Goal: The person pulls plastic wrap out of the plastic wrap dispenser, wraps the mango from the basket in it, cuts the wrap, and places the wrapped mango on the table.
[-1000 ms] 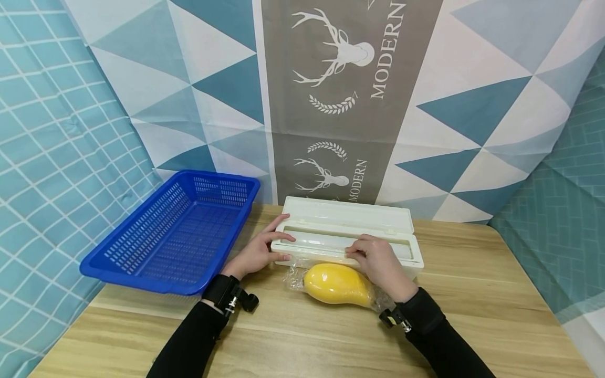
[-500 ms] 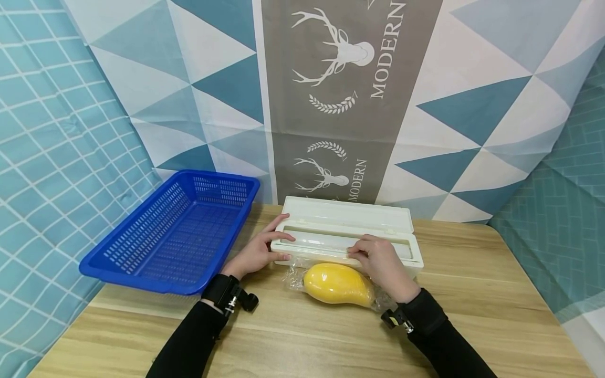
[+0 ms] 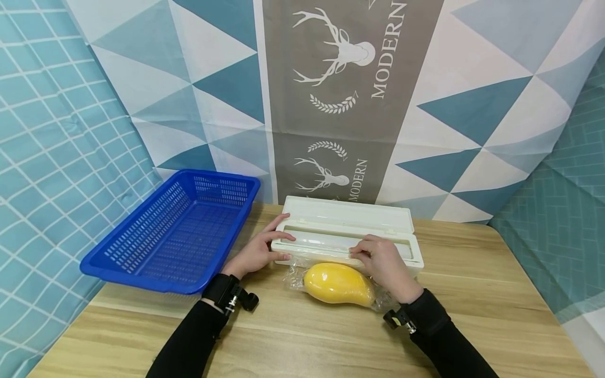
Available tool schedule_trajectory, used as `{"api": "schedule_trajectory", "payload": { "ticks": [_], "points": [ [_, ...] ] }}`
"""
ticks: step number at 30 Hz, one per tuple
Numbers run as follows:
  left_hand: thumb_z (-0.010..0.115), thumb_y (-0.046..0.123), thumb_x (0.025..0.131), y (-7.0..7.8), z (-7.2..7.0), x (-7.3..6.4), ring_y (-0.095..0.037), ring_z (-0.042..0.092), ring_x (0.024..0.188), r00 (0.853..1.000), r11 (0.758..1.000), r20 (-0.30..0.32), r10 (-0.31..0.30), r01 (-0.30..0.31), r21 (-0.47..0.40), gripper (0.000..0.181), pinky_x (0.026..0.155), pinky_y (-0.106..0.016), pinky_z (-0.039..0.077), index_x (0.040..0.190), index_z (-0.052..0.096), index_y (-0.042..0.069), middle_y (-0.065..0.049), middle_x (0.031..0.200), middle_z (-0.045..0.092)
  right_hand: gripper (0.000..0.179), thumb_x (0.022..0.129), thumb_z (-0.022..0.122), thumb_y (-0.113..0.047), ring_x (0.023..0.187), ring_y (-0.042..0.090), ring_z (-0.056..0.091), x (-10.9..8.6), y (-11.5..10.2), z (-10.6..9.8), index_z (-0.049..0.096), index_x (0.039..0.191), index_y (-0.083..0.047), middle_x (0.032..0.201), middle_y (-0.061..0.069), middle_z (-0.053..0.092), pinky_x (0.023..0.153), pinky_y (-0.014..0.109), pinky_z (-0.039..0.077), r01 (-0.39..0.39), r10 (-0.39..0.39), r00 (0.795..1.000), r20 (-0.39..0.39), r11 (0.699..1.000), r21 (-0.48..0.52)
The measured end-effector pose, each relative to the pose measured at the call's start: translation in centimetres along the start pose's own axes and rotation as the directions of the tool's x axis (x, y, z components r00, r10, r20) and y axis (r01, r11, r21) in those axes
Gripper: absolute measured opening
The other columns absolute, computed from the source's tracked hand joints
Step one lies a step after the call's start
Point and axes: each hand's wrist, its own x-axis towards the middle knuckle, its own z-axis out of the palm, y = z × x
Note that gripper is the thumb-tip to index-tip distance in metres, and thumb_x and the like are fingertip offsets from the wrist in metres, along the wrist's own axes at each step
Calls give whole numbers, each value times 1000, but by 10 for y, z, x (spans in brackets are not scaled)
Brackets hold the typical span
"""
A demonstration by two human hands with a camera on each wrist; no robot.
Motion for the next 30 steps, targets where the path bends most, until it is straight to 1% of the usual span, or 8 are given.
{"api": "schedule_trajectory", "payload": {
  "ticks": [4, 15, 21, 30],
  "points": [
    [74, 14, 74, 1, 0, 0, -37, 17, 136, 1000, 1000, 6, 6, -6, 7, 34, 105, -50, 19, 106, 66, 9, -15, 151, 22, 6, 77, 71, -16, 71, 2, 55, -1, 1, -1, 70, 83, -18, 80, -11, 58, 63, 18, 45, -4, 4, 1000, 4, 1000, -2],
    [74, 14, 74, 2, -1, 0, -37, 17, 135, 1000, 1000, 11, -9, 8, 16, 33, 105, -52, 18, 106, 66, 9, -15, 151, 21, 5, 77, 71, -16, 70, 1, 54, -3, 3, -2, 70, 82, -19, 79, -11, 58, 62, 17, 45, -9, 9, 1000, 1, 1000, -2],
    [74, 13, 74, 3, -1, 0, -38, 17, 135, 1000, 1000, 13, 7, -7, 12, 33, 105, -53, 18, 105, 66, 7, -17, 150, 22, 6, 77, 71, -15, 71, 1, 54, -5, 4, -3, 69, 81, -19, 79, -12, 58, 62, 18, 45, -17, 17, 1000, -3, 1000, -7],
    [74, 13, 74, 3, -1, 0, -38, 17, 135, 1000, 1000, 13, 6, -7, 12, 33, 105, -52, 19, 105, 66, 8, -16, 150, 22, 5, 78, 70, -15, 70, 1, 54, -7, 4, -7, 70, 82, -18, 79, -11, 59, 61, 19, 45, -24, 24, 1000, 0, 1000, -1]
  ]
}}
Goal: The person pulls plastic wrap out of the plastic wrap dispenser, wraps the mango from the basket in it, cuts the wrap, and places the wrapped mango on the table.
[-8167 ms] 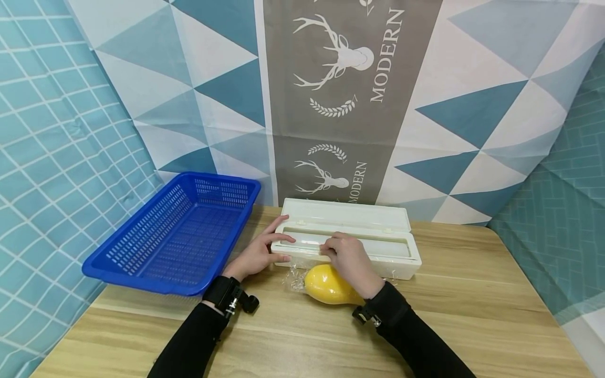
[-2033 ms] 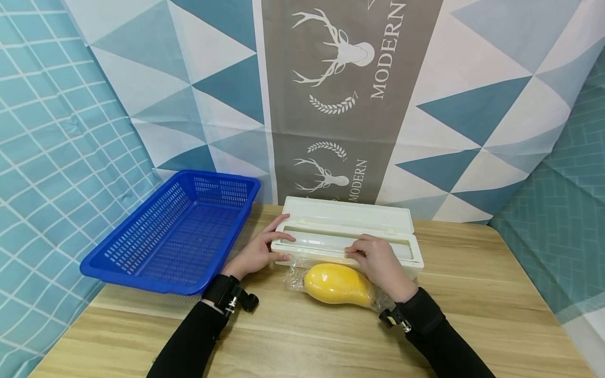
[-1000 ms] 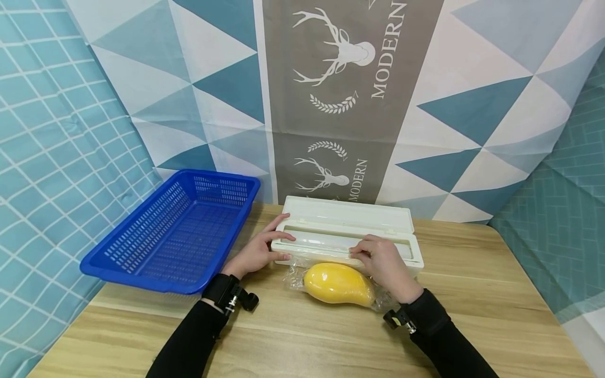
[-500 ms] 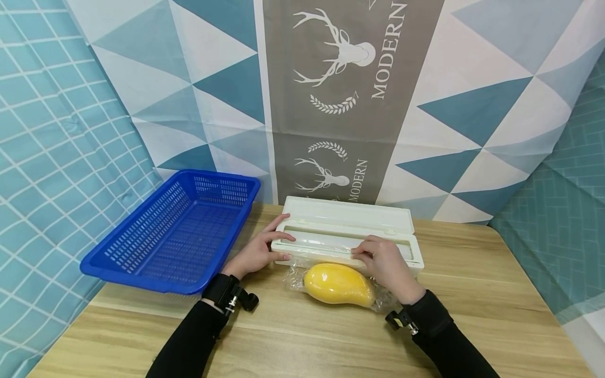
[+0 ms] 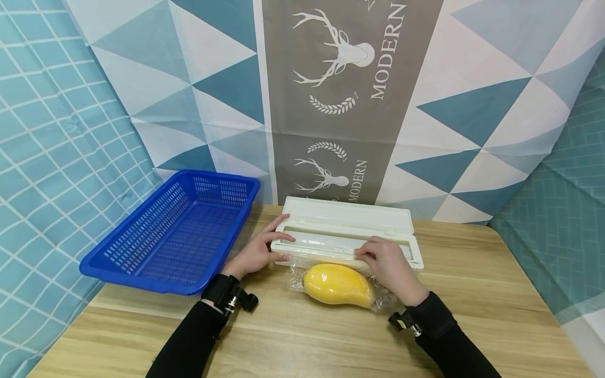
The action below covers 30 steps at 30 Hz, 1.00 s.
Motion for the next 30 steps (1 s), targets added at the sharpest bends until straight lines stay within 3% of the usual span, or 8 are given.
{"api": "schedule_trajectory", "payload": {
  "ticks": [30],
  "points": [
    [74, 11, 73, 1, 0, 0, -39, 17, 135, 1000, 1000, -3, 8, -8, -3, 33, 105, -52, 19, 105, 66, 7, -17, 150, 22, 7, 77, 71, -15, 72, 2, 55, -6, 8, -4, 70, 82, -19, 80, -11, 59, 62, 19, 46, -17, 17, 1000, -2, 1000, -9]
  ]
}}
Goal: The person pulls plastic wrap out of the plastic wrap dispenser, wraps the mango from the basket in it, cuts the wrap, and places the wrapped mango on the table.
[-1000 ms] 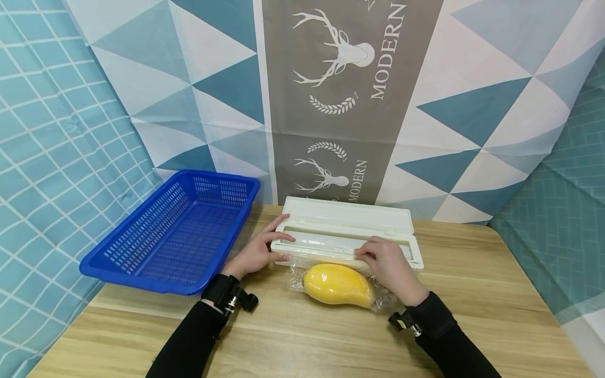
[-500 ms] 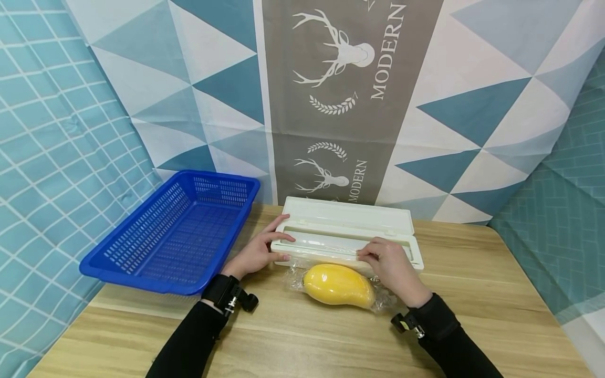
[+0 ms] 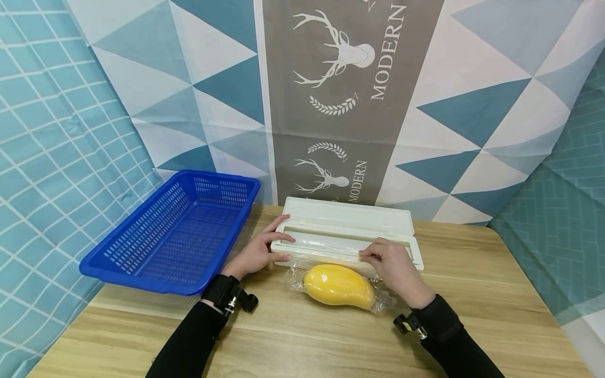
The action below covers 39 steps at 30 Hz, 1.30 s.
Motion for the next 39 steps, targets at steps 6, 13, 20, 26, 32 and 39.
{"api": "schedule_trajectory", "payload": {
  "ticks": [6, 13, 20, 26, 32, 39],
  "points": [
    [74, 13, 74, -2, 0, 0, -38, 18, 135, 1000, 1000, -3, 0, 0, 10, 34, 105, -51, 20, 106, 66, 8, -16, 150, 22, 6, 76, 72, -14, 71, 2, 56, 0, 1, -1, 70, 80, -18, 79, -11, 60, 61, 18, 46, 20, -20, 1000, -19, 1000, -2],
    [74, 11, 73, 0, 0, 0, -39, 19, 134, 1000, 1000, -3, 8, -8, 2, 33, 105, -52, 20, 105, 66, 7, -18, 150, 23, 6, 75, 72, -14, 70, 2, 55, 0, 1, -3, 70, 80, -18, 78, -11, 60, 60, 18, 45, 28, -28, 999, -21, 1000, -9],
    [74, 13, 74, -3, 0, 0, -37, 18, 135, 1000, 1000, 1, -3, 3, -1, 33, 105, -50, 20, 105, 66, 8, -16, 150, 22, 7, 74, 73, -13, 69, 1, 55, -1, 1, -4, 70, 80, -17, 77, -11, 60, 59, 19, 45, 27, -28, 999, -28, 1000, -2],
    [74, 14, 74, -5, 0, 0, -35, 18, 136, 1000, 1000, 3, -5, 5, -3, 33, 105, -49, 20, 106, 66, 9, -14, 151, 22, 8, 74, 73, -13, 69, 1, 55, -2, 3, -5, 70, 79, -17, 78, -12, 60, 59, 18, 45, 21, -21, 999, -24, 1000, -3],
    [74, 13, 74, -5, 0, 0, -36, 18, 135, 1000, 1000, 4, -3, 3, -5, 33, 105, -49, 20, 105, 66, 8, -15, 150, 22, 7, 74, 73, -13, 69, 1, 55, -3, 3, -6, 70, 79, -18, 78, -12, 60, 59, 18, 45, 21, -21, 999, -24, 1000, 0],
    [74, 14, 74, -3, 0, 0, -38, 17, 135, 1000, 1000, 2, 17, -17, 14, 34, 106, -50, 19, 106, 65, 7, -17, 150, 22, 10, 73, 74, -13, 68, -1, 54, -4, 6, -6, 70, 81, -18, 78, -13, 59, 59, 18, 45, 16, -16, 1000, -23, 1000, 16]
  ]
}}
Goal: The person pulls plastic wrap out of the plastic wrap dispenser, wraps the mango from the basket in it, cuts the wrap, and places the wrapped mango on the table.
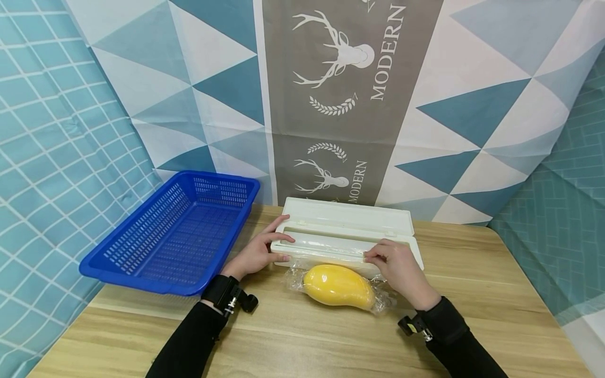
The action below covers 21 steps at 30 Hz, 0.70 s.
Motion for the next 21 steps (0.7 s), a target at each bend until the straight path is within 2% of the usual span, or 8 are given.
{"api": "schedule_trajectory", "payload": {
  "ticks": [6, 21],
  "points": [
    [74, 13, 74, 0, 0, 0, -38, 17, 135, 1000, 1000, 3, 8, -8, -7, 33, 106, -50, 19, 105, 65, 6, -18, 150, 22, 10, 73, 74, -12, 67, -1, 53, -1, 1, -1, 70, 81, -18, 77, -12, 59, 58, 18, 45, 1, -1, 1000, -2, 1000, 1],
    [73, 13, 75, 1, 0, 0, -38, 17, 135, 1000, 1000, 3, -15, 15, -10, 33, 105, -51, 20, 106, 65, 7, -15, 150, 22, 10, 73, 74, -13, 68, 1, 54, -5, 5, -6, 70, 81, -19, 77, -13, 58, 59, 20, 45, -5, 5, 1000, -3, 1000, -21]
  ]
}}
